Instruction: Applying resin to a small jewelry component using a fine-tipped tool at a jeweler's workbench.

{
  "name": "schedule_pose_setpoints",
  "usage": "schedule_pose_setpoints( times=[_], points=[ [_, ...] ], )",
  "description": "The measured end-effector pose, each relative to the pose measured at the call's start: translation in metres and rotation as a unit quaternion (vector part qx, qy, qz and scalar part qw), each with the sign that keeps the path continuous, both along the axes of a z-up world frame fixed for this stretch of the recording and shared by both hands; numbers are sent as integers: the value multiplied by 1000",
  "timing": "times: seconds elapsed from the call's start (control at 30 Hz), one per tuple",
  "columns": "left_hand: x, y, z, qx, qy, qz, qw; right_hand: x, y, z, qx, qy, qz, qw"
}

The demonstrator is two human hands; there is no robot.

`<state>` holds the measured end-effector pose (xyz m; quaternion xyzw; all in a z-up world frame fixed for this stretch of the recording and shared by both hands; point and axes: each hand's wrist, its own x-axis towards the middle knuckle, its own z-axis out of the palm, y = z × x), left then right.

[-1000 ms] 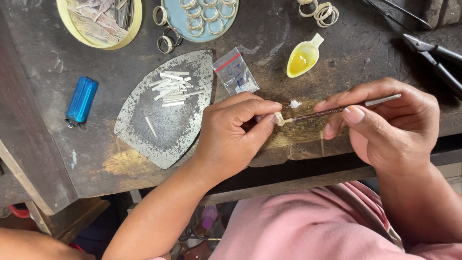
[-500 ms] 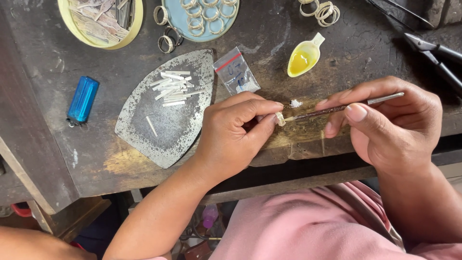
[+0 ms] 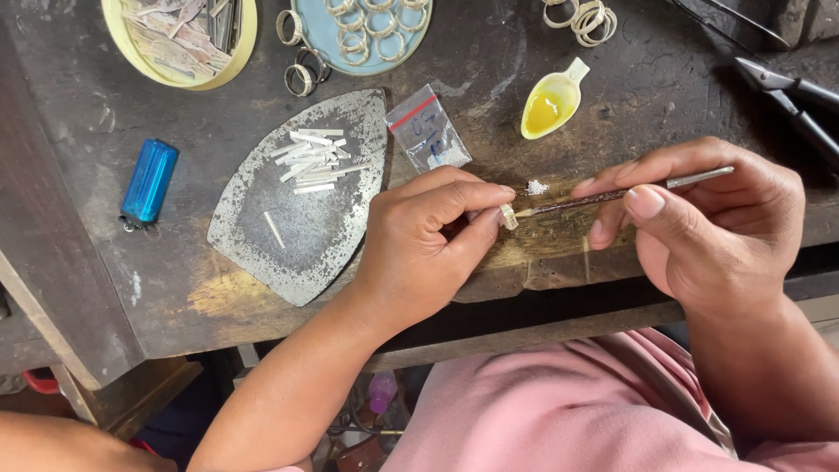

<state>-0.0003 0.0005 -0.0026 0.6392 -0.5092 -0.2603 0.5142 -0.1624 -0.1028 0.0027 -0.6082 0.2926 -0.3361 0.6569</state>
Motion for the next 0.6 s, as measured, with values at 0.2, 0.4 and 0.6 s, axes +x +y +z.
schedule_pose_setpoints(
  times=[0.2,0.4,0.6],
  points=[
    [0,0,1,0,7,-3,1000,1,0,1,-9,2,11,1000],
    [-1,0,-1,0,7,0,1000,0,0,0,-13,-1,14,1000],
    [0,0,0,-2,6,-1,1000,0,1,1,-12,0,10,1000]
  ],
)
